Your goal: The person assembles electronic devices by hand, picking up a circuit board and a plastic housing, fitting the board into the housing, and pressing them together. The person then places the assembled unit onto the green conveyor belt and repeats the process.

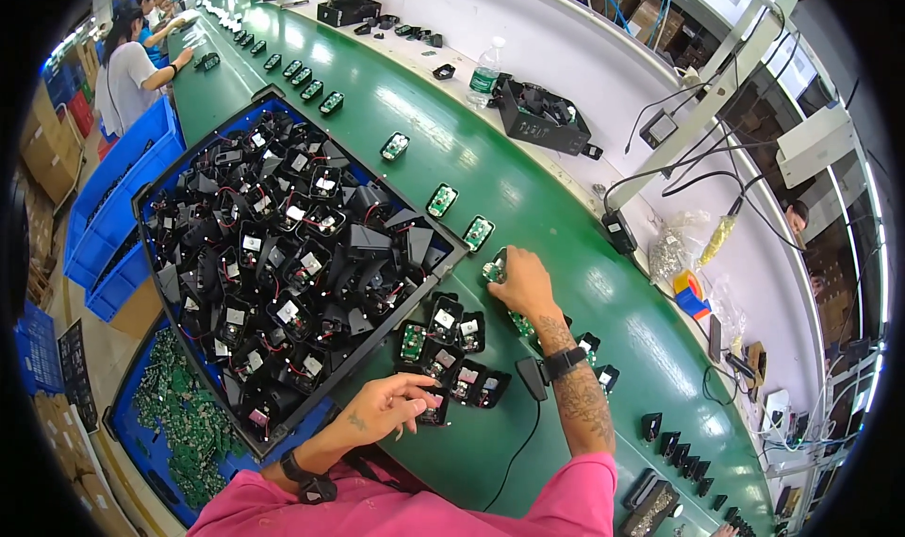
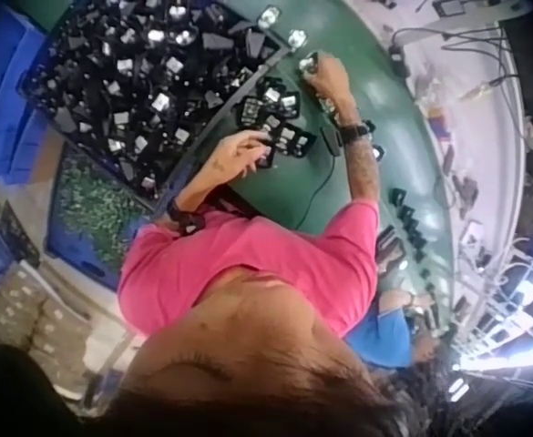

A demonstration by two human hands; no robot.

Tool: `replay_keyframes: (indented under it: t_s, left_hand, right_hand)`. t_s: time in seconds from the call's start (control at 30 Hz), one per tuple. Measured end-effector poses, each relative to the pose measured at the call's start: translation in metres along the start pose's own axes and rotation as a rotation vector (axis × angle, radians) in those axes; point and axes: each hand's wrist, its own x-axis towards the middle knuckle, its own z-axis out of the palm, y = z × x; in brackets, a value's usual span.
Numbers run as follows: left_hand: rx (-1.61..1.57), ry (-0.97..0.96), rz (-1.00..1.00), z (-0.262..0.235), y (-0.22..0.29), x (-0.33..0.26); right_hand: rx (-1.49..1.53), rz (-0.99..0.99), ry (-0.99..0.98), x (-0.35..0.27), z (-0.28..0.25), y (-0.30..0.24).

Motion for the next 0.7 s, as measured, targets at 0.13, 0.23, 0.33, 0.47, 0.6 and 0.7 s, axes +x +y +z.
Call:
replay_keyframes:
  t_s: [0.13, 0.23, 0.33, 0.47, 0.6, 0.7]
  left_hand:
    - [-0.124, -0.049, -0.091, 0.005, 0.001, 0.01]
    - [-0.253, -0.001, 0.023, 0.018, 0.013, 0.018]
    - [-0.281, -0.086, 0.038, 0.027, 0.026, 0.025]
    - [-0.164, -0.188, -0.001, 0.034, 0.012, 0.04]
    - [-0.205, -0.174, -0.012, 0.048, 0.011, 0.038]
    - [-0.192, -0.127, 0.008, 0.057, 0.014, 0.037]
  right_hand:
    - [0.112, -0.094, -0.027, -0.04, -0.045, -0.027]
    - [0.116, -0.332, 0.122, -0.099, -0.064, -0.038]
    - [0.151, -0.509, -0.037, -0.145, -0.075, -0.063]
    - [0.166, -0.479, -0.027, -0.18, -0.066, -0.068]
    - [0.368, -0.315, 0.107, -0.217, -0.056, -0.054]
    - [0.392, -0.159, 0.402, -0.258, -0.039, -0.048]
